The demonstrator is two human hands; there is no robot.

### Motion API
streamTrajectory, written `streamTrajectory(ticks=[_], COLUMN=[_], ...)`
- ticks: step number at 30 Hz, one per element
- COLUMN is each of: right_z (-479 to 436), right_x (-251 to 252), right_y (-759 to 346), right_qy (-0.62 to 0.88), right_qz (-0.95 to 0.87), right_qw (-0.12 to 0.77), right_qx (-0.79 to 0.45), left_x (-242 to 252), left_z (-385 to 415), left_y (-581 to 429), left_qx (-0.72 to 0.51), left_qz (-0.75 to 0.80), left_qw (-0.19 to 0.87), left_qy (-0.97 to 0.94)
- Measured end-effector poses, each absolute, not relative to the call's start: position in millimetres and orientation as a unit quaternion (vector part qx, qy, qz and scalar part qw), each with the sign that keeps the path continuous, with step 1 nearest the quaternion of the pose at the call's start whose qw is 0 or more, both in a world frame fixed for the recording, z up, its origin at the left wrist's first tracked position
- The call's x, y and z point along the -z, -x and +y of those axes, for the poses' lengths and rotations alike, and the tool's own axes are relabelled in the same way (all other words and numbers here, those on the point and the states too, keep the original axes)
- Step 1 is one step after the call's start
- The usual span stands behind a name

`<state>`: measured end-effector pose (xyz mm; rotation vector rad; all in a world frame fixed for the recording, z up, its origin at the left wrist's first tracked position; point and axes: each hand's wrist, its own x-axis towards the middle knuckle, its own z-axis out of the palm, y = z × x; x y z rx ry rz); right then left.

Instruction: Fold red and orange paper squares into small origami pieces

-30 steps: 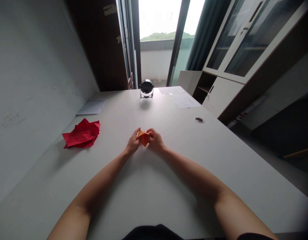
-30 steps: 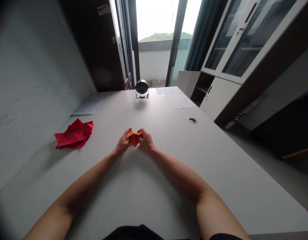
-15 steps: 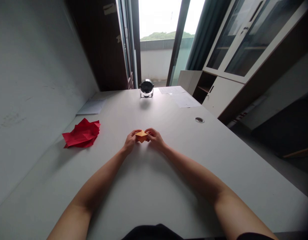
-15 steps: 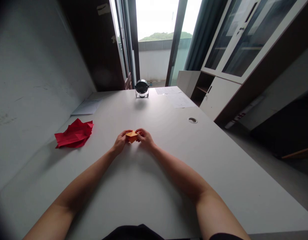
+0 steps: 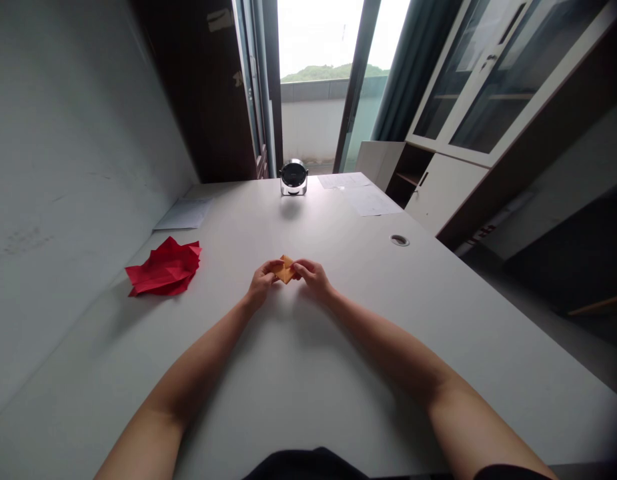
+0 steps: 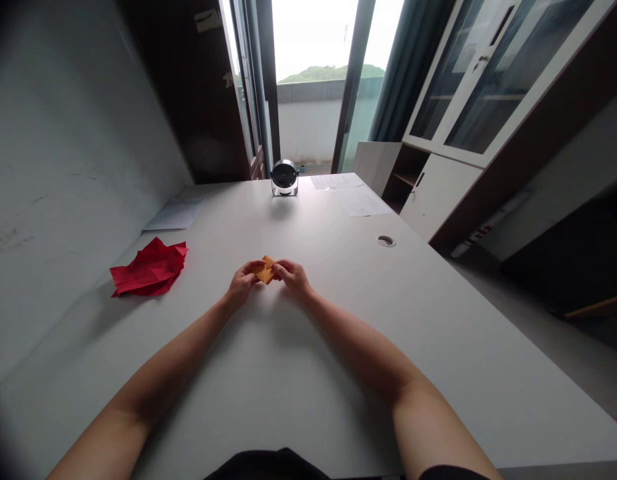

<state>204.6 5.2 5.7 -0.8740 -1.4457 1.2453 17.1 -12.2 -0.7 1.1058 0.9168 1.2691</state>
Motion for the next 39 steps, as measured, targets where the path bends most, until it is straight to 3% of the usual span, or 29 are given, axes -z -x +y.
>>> streamTrajectory(ticks=[10,23,39], right_z=[6,5,0], right_x=[4,5,0], right_y=[-202,-205,-204], right_qy=[0.406,0.448,0.455], right_qz=[-0.667,-0.658,-0.727], right_qw=[0.501,0.478,0.424], right_qx=[-0.372,-0.373,-0.29], left_x=[-1,3,2], left_z=[-12,-13,-15], left_y=[-17,-19,-11], left_qx=[-0.554,-0.537,-0.54], left_qz=[0.402,0.421,0.47], left_qw=[0.544,0.483,0.396], left_qy=[-0.485,-0.549,-0.575])
